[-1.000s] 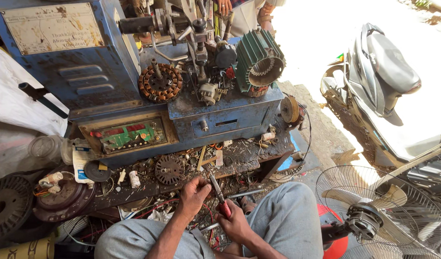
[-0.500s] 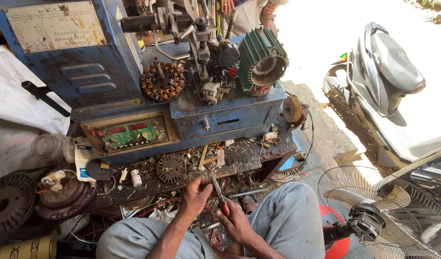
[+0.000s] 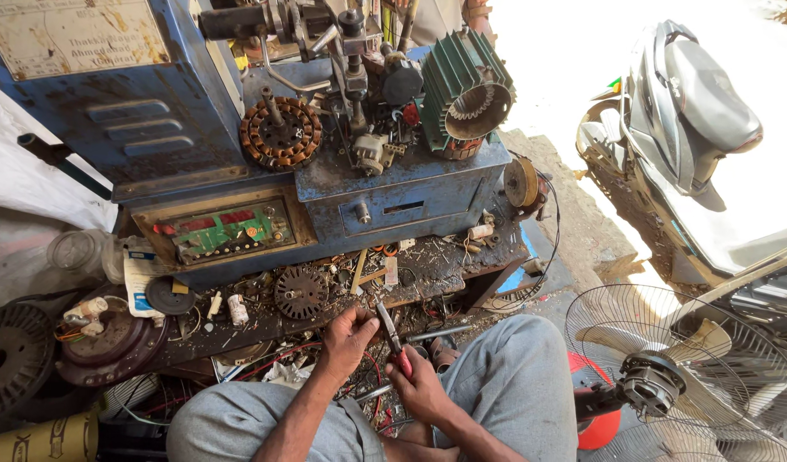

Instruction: The person repairs an electromechanical component using pliers and their hands, stripping wire insulation and twisting wires together at a cluttered workbench.

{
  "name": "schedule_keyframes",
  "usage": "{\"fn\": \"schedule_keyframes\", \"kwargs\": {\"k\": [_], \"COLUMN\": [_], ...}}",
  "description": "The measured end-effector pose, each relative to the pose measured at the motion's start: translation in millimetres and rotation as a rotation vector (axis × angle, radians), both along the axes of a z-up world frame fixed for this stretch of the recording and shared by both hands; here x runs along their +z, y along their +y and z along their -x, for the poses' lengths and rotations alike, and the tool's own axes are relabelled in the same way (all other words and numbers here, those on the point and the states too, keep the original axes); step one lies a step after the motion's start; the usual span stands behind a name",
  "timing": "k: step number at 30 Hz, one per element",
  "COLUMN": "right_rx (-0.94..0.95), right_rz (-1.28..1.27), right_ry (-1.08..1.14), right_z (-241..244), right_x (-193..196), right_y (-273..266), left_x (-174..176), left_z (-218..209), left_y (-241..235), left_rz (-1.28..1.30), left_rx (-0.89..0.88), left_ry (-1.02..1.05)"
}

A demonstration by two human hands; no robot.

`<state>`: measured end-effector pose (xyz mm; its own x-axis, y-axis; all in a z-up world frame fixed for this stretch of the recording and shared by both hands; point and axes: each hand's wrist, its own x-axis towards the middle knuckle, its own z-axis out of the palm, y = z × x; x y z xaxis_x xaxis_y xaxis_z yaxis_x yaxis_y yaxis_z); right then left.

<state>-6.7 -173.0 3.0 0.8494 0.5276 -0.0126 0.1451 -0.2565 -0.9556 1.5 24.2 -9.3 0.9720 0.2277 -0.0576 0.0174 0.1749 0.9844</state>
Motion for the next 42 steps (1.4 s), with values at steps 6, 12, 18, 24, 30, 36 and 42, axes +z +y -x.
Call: {"fn": "schedule_keyframes", "kwargs": {"k": [6,12,18,24,30,36,42], "right_rx": [-0.072,-0.018,0.022,0.070,0.010,-0.049,-0.038], "right_rz": [0.042,0.087,0.061,0.067,0.033,0.078,0.094], "right_ry": [-0.102,-0.058,-0.215,-0.050,-0.042,-0.125,-0.052], "right_z": [2,-2,-4,-2,1,2,0], "right_x": [-17,-10,17,24,21,19,26], "right_y": [-2,-7,-8,-8,-2,0,-2], "left_x": [0,-4,11,6,3,3,3], "left_z": [4,7,5,7,5,4,4], "left_y": [0,-1,-6,-7,-6,-4,-6], "left_rz": [-0.064,-0.096,-0.083,-0.020,-0.087,0.018,0.097], "left_rx": [-0.037,-0.005,0.021,0.007,0.032,0.024,0.019], "left_ry": [-0.005,-0.025,-0.023,-0.053,-0.074,-0.006,-0.051]}}
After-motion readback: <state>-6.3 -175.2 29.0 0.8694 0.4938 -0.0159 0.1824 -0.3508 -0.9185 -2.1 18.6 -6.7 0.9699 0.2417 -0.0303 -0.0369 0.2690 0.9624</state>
